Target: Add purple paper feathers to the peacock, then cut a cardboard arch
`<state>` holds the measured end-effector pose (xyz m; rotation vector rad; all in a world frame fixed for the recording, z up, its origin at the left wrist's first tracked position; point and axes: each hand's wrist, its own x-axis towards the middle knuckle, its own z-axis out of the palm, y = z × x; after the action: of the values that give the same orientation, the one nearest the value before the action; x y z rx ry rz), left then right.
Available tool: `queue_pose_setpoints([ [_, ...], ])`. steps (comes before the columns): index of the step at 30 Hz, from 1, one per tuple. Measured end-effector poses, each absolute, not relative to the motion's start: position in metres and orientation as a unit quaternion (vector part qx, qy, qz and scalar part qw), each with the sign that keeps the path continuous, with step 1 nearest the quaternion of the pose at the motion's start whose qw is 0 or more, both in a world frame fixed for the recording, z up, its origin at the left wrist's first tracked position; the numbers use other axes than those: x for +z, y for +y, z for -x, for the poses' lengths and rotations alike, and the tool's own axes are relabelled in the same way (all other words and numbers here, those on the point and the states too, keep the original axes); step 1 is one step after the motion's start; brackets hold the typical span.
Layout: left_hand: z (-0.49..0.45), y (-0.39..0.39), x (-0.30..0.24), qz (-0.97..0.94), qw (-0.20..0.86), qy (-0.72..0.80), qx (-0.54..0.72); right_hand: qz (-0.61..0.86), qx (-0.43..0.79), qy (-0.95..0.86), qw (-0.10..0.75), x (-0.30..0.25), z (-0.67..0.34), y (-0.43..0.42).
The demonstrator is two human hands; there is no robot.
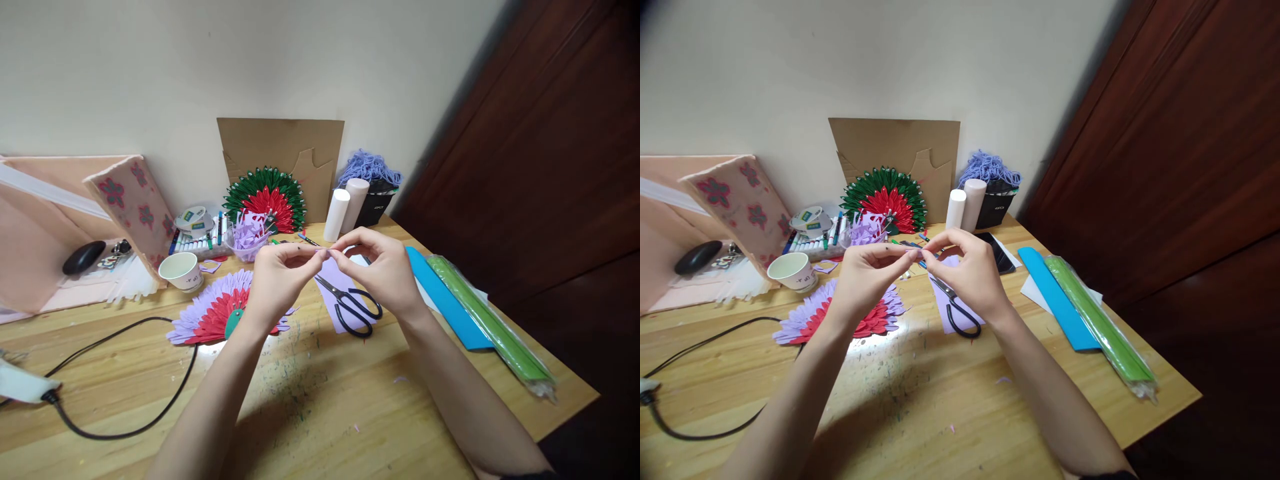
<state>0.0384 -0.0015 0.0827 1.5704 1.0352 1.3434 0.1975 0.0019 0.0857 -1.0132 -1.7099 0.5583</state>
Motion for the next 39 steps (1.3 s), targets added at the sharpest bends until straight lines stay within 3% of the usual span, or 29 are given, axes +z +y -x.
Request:
queue_pose_setpoints([
  [12, -0.042, -0.006, 0.082, -0.678, 0.269, 0.41, 0.548, 0.437, 0.271, -0.698, 0.499, 0.088, -0.197, 0.0],
  [25, -0.035, -0.001, 0.084, -0.7, 0.309, 0.405, 0.5, 0.452, 0.349, -0.662, 0.485, 0.083, -0.201, 0.005],
  [39, -0.027, 0.001, 0.086, -0.817, 0.099, 0.31, 0.476, 0.47, 0.419, -0.652, 0.423, 0.094, -0.207, 0.004],
])
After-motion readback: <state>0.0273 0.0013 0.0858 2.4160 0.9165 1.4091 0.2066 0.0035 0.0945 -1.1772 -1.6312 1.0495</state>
